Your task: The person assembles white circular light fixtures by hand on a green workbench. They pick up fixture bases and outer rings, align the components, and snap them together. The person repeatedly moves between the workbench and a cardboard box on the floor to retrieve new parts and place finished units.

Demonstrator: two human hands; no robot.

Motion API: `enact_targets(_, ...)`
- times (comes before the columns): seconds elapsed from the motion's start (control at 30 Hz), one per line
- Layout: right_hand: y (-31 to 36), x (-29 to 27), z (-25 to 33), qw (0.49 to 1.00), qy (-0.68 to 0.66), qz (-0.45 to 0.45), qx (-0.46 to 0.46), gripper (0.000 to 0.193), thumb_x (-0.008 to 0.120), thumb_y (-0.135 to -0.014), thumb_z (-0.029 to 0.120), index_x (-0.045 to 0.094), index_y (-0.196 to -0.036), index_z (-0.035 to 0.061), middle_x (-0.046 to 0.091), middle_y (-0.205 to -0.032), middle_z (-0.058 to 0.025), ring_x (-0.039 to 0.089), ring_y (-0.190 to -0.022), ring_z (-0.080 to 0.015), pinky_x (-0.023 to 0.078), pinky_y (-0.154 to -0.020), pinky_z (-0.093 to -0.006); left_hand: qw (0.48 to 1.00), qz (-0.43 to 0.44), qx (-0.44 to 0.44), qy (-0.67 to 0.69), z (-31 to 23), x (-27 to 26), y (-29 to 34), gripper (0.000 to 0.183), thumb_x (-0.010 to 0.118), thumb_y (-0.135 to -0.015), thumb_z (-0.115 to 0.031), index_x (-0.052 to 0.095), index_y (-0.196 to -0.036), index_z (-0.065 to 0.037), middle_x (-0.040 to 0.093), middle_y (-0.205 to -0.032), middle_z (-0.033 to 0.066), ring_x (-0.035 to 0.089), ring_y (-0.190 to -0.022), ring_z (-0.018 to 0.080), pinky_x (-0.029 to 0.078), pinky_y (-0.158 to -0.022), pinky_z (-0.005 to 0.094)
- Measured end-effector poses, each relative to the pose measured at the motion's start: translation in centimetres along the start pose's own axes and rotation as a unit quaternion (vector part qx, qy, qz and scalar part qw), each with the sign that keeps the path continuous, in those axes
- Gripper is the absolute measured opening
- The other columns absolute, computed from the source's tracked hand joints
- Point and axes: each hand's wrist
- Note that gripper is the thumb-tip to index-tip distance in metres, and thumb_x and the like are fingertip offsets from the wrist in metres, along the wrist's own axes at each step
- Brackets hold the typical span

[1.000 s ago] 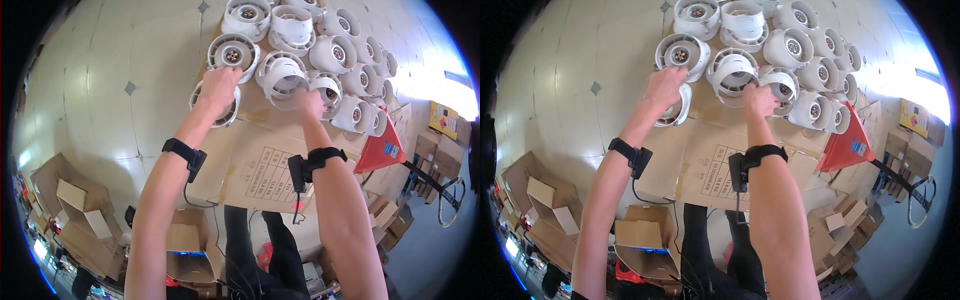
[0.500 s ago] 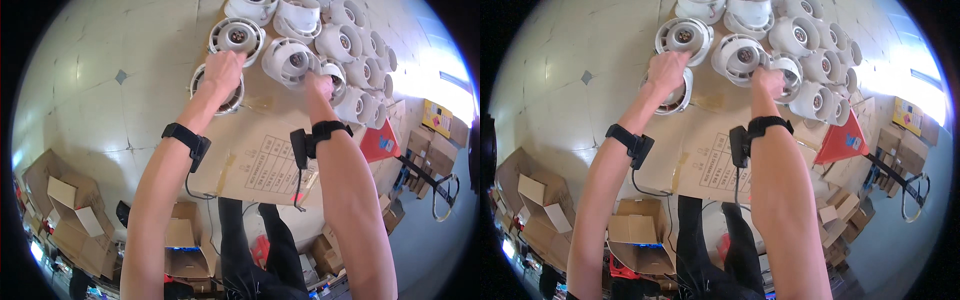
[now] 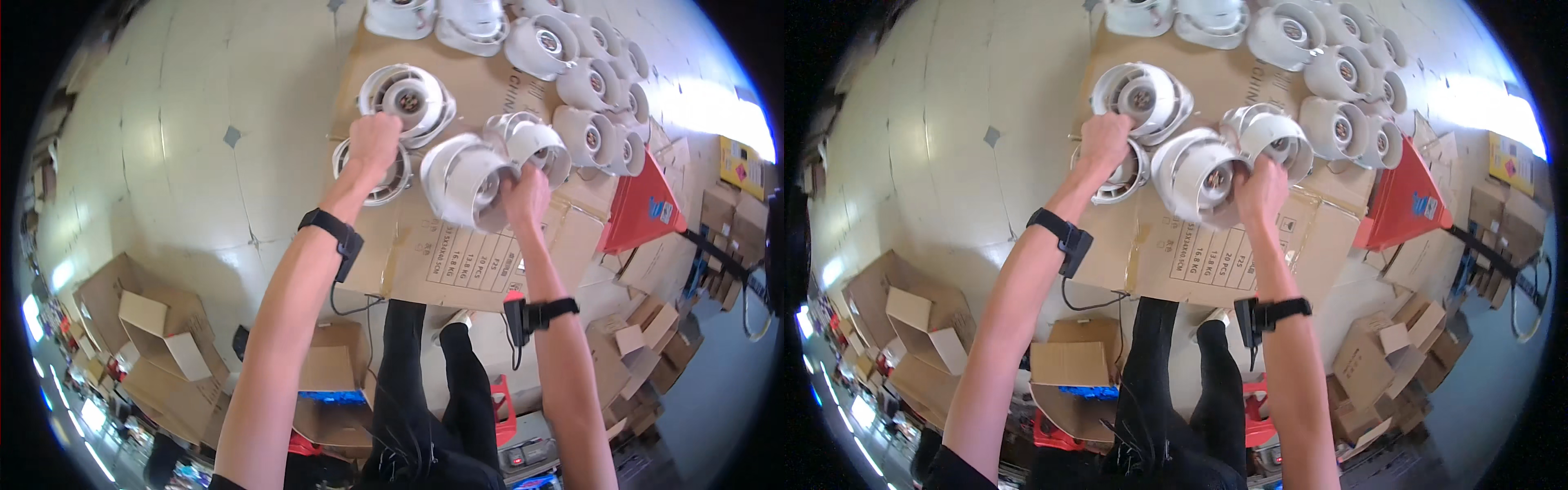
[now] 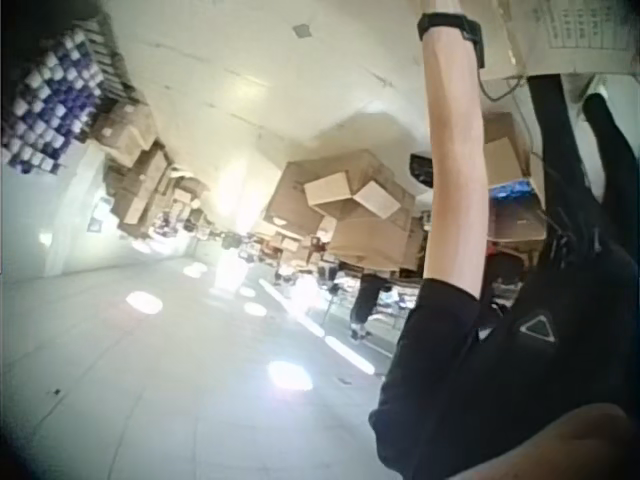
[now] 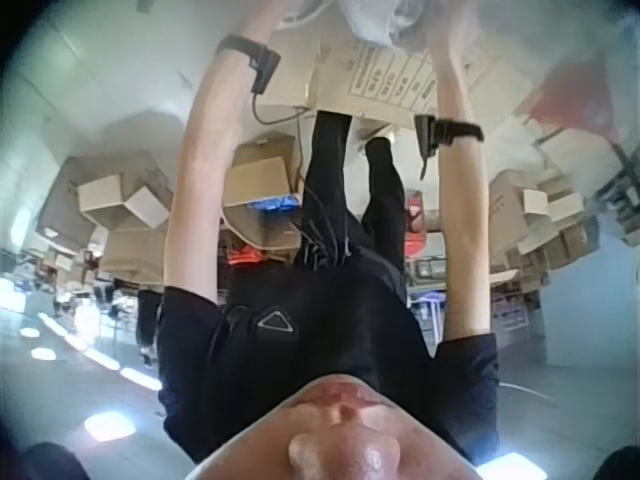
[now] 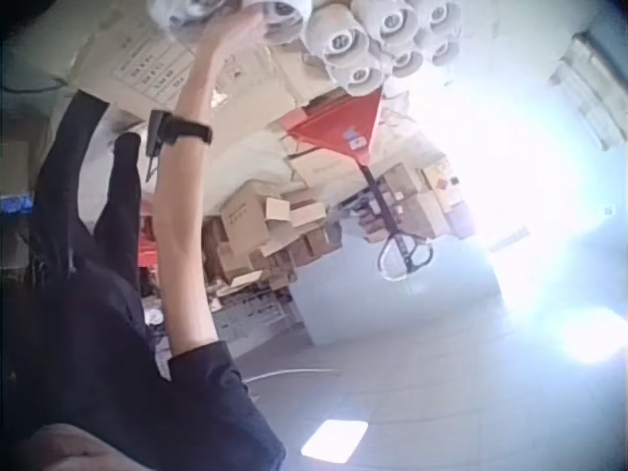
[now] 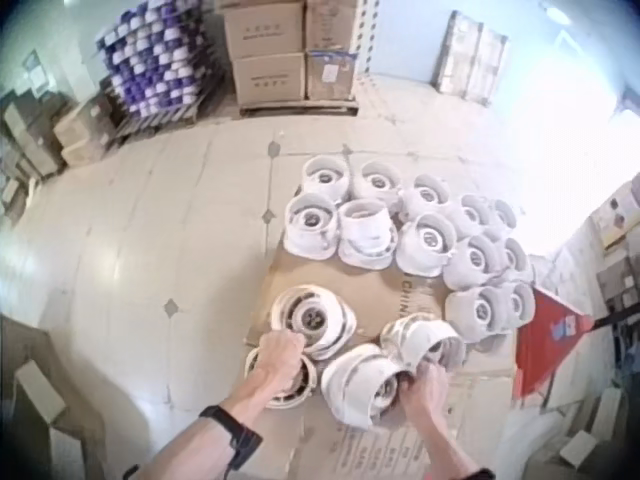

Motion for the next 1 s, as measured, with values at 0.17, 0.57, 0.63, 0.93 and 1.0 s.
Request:
enact_targets(0.17, 8.9, -5.2, -5.7, 0.997, -0.075, -0.029, -0.020, 0.022, 0.067, -0.066, 0.005, 0.063, -0.086, -0.0042, 0.062, -0.099, -0.0200, 0.056, -0.095, -0.0416, 0.046, -0.083, -0.0467, 0.991, 0.023, 0.111, -0.075, -0.5, -0.6, -0.5, 0.012, 0.061, -0.075, -0.005, 0.072, -0.079, -0.005, 0.068, -0.078, 0.0187, 0.069, -0.078, 0.0340, 0.057, -0.066, 0.0413)
enact_targets(0.57, 41.5, -13.8, -19.7, 0.951, -0.185, -0.077, 0.236, 0.033, 0.063, -0.068, 0.005, 0.071, -0.101, 0.0049, 0.063, -0.107, -0.0185, 0.056, -0.102, -0.0395, 0.047, -0.087, -0.0458, 0.974, 0.061, 0.135, -0.172, 2.2, -5.8, 5.5, 0.014, 0.066, -0.071, -0.005, 0.068, -0.085, -0.001, 0.066, -0.080, 0.0224, 0.065, -0.079, 0.0410, 0.051, -0.068, 0.0500)
enact_targets(0.63, 50.0, -13.6, -20.7, 0.902, -0.221, -0.085, 0.362, 0.033, 0.063, -0.071, 0.006, 0.071, -0.102, 0.0063, 0.063, -0.106, -0.0190, 0.056, -0.102, -0.0395, 0.047, -0.088, -0.0458, 0.967, 0.128, 0.158, -0.151, 2.1, -8.4, 7.1, 0.021, 0.064, -0.077, -0.015, 0.067, -0.092, -0.001, 0.067, -0.082, 0.0227, 0.065, -0.078, 0.0411, 0.051, -0.066, 0.0489)
enact_targets(0.93, 90.2, -3.6, -19.2, 0.684, -0.114, -0.153, 0.705, 0.026, 0.070, -0.073, 0.029, 0.069, -0.080, 0.0041, 0.066, -0.083, -0.0194, 0.064, -0.082, -0.0370, 0.052, -0.072, -0.0478, 0.918, 0.018, 0.397, 0.006, -13.1, -7.9, 26.5, 0.041, 0.070, -0.075, -0.024, 0.064, -0.101, 0.007, 0.066, -0.100, 0.0278, 0.064, -0.095, 0.0415, 0.051, -0.082, 0.0463)
enact_targets(1.0, 98.5, -0.5, -14.7, 0.591, -0.122, -0.162, 0.781, 0.029, 0.069, -0.074, 0.033, 0.069, -0.079, 0.0042, 0.067, -0.082, -0.0191, 0.065, -0.081, -0.0369, 0.053, -0.071, -0.0479, 0.888, 0.078, 0.451, -0.040, -22.9, -4.9, 34.3, 0.041, 0.070, -0.075, -0.024, 0.065, -0.101, 0.007, 0.066, -0.100, 0.0280, 0.064, -0.095, 0.0416, 0.051, -0.082, 0.0462)
Point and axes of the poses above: each hand's wrist, its own y-axis away from the middle knuckle, its own x-axis out of the palm, z = x × y
